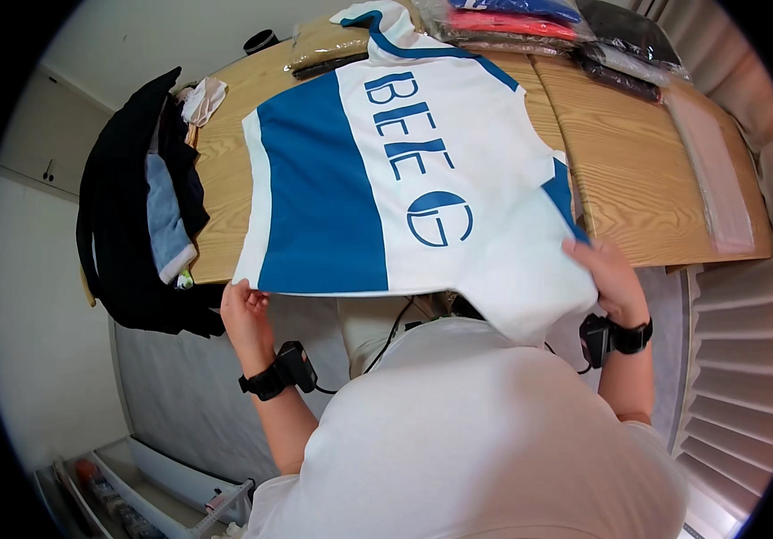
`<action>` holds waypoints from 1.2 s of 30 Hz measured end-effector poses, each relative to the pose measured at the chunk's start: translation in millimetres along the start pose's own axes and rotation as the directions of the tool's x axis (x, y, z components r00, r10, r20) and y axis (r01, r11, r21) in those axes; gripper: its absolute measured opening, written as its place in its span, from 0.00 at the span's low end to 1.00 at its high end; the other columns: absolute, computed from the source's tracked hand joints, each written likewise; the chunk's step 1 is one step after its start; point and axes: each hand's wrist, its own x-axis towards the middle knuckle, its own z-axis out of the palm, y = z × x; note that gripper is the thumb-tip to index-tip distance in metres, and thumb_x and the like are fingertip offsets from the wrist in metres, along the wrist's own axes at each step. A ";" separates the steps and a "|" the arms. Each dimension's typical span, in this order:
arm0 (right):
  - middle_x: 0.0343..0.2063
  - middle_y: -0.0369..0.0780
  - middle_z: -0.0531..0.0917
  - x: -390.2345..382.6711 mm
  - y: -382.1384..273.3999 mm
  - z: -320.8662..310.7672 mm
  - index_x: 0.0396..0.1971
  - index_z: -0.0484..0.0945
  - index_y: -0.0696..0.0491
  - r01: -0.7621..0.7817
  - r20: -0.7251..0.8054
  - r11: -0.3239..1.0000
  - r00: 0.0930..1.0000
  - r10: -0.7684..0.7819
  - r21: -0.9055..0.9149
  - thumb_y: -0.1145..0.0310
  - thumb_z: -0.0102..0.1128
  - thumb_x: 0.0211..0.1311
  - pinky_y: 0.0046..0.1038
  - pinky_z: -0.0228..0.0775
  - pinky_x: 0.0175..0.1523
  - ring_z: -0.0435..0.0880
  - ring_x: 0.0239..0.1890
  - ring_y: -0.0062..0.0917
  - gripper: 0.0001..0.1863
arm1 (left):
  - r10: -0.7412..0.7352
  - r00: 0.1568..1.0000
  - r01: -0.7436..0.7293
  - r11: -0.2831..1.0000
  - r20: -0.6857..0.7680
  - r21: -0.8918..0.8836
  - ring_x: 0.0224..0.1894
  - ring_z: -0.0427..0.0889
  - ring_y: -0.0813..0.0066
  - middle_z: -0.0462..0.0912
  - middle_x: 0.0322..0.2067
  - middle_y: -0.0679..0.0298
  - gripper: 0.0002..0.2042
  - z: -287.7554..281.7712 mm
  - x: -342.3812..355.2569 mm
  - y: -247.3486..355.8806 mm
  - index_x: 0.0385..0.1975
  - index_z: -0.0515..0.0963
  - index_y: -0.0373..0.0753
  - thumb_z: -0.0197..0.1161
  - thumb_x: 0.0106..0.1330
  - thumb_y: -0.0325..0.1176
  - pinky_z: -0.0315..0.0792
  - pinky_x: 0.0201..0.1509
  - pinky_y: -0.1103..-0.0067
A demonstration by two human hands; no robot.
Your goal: Folding garments and placing them into clear plastic shipping bags.
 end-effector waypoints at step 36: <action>0.42 0.42 0.79 34.5 -9.8 -33.1 0.49 0.69 0.63 0.318 -0.010 0.827 0.935 -0.354 0.464 0.63 0.67 0.52 0.28 0.72 0.49 0.80 0.43 0.27 0.28 | 0.058 0.998 -0.057 0.998 -0.038 0.029 0.25 0.75 0.84 0.80 0.31 0.65 0.13 15.9 14.3 37.5 0.44 0.73 0.32 0.55 0.68 0.35 0.65 0.26 0.88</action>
